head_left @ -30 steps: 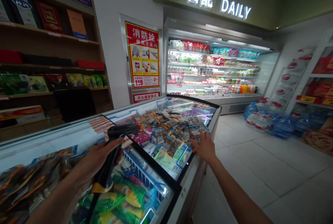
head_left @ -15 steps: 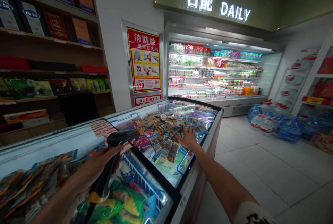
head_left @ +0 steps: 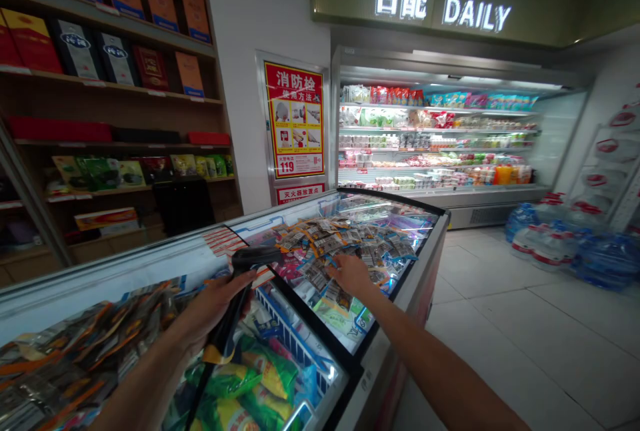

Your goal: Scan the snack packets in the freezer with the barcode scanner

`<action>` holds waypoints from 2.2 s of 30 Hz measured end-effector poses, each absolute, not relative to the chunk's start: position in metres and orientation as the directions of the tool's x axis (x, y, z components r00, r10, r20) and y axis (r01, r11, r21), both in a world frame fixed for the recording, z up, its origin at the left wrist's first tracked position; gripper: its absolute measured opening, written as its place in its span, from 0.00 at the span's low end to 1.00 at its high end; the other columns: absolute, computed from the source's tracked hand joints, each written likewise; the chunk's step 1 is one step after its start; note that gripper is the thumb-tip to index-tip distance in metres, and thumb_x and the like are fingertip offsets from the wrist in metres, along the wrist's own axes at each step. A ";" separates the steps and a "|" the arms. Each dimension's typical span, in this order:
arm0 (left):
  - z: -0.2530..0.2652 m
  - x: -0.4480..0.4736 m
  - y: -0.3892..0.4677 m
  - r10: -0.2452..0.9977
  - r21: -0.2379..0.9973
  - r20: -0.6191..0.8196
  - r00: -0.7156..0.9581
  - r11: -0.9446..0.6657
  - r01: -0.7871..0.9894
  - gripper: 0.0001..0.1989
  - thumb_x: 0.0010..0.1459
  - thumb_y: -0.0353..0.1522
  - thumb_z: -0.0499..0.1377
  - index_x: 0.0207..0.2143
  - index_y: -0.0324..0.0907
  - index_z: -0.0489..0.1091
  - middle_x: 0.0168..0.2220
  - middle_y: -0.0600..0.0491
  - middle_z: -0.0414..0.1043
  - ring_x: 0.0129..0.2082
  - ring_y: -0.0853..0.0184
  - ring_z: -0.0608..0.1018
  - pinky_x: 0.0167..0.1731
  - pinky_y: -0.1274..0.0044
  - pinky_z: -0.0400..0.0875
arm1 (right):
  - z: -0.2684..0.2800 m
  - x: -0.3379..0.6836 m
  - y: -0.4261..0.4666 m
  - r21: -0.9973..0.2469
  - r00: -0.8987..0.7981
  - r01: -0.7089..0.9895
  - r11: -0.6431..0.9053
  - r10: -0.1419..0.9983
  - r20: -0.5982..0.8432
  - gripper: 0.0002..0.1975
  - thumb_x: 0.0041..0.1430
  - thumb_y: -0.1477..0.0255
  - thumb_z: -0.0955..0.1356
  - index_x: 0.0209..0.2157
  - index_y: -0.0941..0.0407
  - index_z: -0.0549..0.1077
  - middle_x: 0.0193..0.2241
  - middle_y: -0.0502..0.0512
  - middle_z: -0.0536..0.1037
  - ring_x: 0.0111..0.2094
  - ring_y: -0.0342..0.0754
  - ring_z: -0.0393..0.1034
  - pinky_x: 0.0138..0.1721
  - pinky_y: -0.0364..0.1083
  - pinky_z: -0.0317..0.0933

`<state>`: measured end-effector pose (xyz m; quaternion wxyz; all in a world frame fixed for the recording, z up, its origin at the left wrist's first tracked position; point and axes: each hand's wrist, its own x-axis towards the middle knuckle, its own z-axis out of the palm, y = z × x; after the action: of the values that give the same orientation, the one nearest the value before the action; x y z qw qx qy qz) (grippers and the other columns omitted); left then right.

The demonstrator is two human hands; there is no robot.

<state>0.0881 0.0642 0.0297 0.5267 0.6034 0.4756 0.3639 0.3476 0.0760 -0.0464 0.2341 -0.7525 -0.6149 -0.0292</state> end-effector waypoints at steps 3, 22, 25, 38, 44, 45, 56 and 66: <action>0.026 0.081 0.064 0.946 0.980 -0.132 0.295 0.080 0.182 0.19 0.41 0.47 0.59 0.22 0.38 0.65 0.17 0.56 0.66 0.16 0.73 0.67 0.17 0.81 0.60 | -0.046 0.321 0.088 -0.303 0.250 0.938 -0.165 0.931 0.266 0.18 0.45 0.60 0.66 0.32 0.60 0.74 0.33 0.67 0.76 0.41 0.59 0.66 0.41 0.52 0.53; 0.033 0.081 0.052 0.860 0.986 -0.155 0.487 0.100 0.137 0.19 0.46 0.45 0.56 0.21 0.37 0.67 0.18 0.55 0.64 0.18 0.73 0.66 0.18 0.82 0.60 | -0.076 0.334 0.110 -0.932 0.465 0.016 0.362 0.822 0.327 0.17 0.45 0.61 0.66 0.34 0.58 0.72 0.30 0.52 0.75 0.33 0.47 0.67 0.36 0.45 0.59; 0.034 0.083 0.049 0.856 0.986 -0.162 0.491 0.117 0.120 0.18 0.46 0.45 0.57 0.21 0.37 0.67 0.19 0.54 0.65 0.18 0.73 0.66 0.18 0.82 0.60 | -0.075 0.334 0.109 -0.918 0.484 -0.039 0.394 0.811 0.328 0.17 0.43 0.62 0.67 0.34 0.58 0.72 0.30 0.51 0.75 0.33 0.47 0.67 0.37 0.45 0.59; 0.034 0.088 0.045 0.861 0.976 -0.208 0.465 0.215 0.038 0.16 0.43 0.43 0.60 0.25 0.38 0.68 0.20 0.54 0.68 0.17 0.74 0.68 0.16 0.83 0.60 | -0.072 0.333 0.106 -0.896 0.538 -0.137 0.423 0.791 0.291 0.15 0.41 0.67 0.66 0.34 0.57 0.71 0.32 0.51 0.75 0.33 0.45 0.67 0.36 0.45 0.60; 0.035 0.086 0.046 0.847 0.982 -0.171 0.503 0.190 0.014 0.16 0.45 0.43 0.58 0.24 0.37 0.68 0.20 0.53 0.68 0.17 0.74 0.67 0.16 0.83 0.60 | -0.072 0.333 0.105 -0.906 0.528 -0.099 0.411 0.794 0.302 0.14 0.41 0.68 0.66 0.34 0.57 0.71 0.32 0.51 0.74 0.33 0.45 0.67 0.37 0.45 0.60; 0.035 0.086 0.047 0.845 0.982 -0.168 0.508 0.190 0.008 0.16 0.45 0.42 0.58 0.25 0.37 0.68 0.20 0.54 0.68 0.17 0.74 0.67 0.16 0.83 0.59 | -0.072 0.332 0.105 -0.907 0.528 -0.099 0.410 0.794 0.302 0.14 0.41 0.68 0.66 0.34 0.57 0.71 0.32 0.51 0.74 0.33 0.45 0.67 0.36 0.45 0.60; 0.033 0.091 0.048 0.859 0.991 -0.131 0.495 0.129 0.039 0.16 0.45 0.43 0.58 0.25 0.37 0.67 0.21 0.53 0.67 0.18 0.73 0.67 0.17 0.81 0.60 | -0.071 0.331 0.103 -0.905 0.510 -0.114 0.410 0.806 0.301 0.16 0.42 0.68 0.66 0.35 0.58 0.71 0.31 0.51 0.75 0.31 0.45 0.67 0.36 0.45 0.60; 0.050 0.057 0.060 0.968 0.987 -0.041 0.248 0.000 0.163 0.19 0.47 0.44 0.55 0.18 0.37 0.63 0.15 0.56 0.64 0.17 0.74 0.65 0.18 0.82 0.58 | -0.068 0.322 0.109 -0.923 0.509 -0.028 0.385 0.800 0.318 0.18 0.42 0.68 0.64 0.37 0.60 0.70 0.34 0.55 0.75 0.35 0.48 0.68 0.39 0.46 0.60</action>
<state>0.0571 0.0599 0.0503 0.5221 0.5927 0.4769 0.3857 0.3223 0.1085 -0.0681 0.7267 -0.4758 -0.4054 0.2850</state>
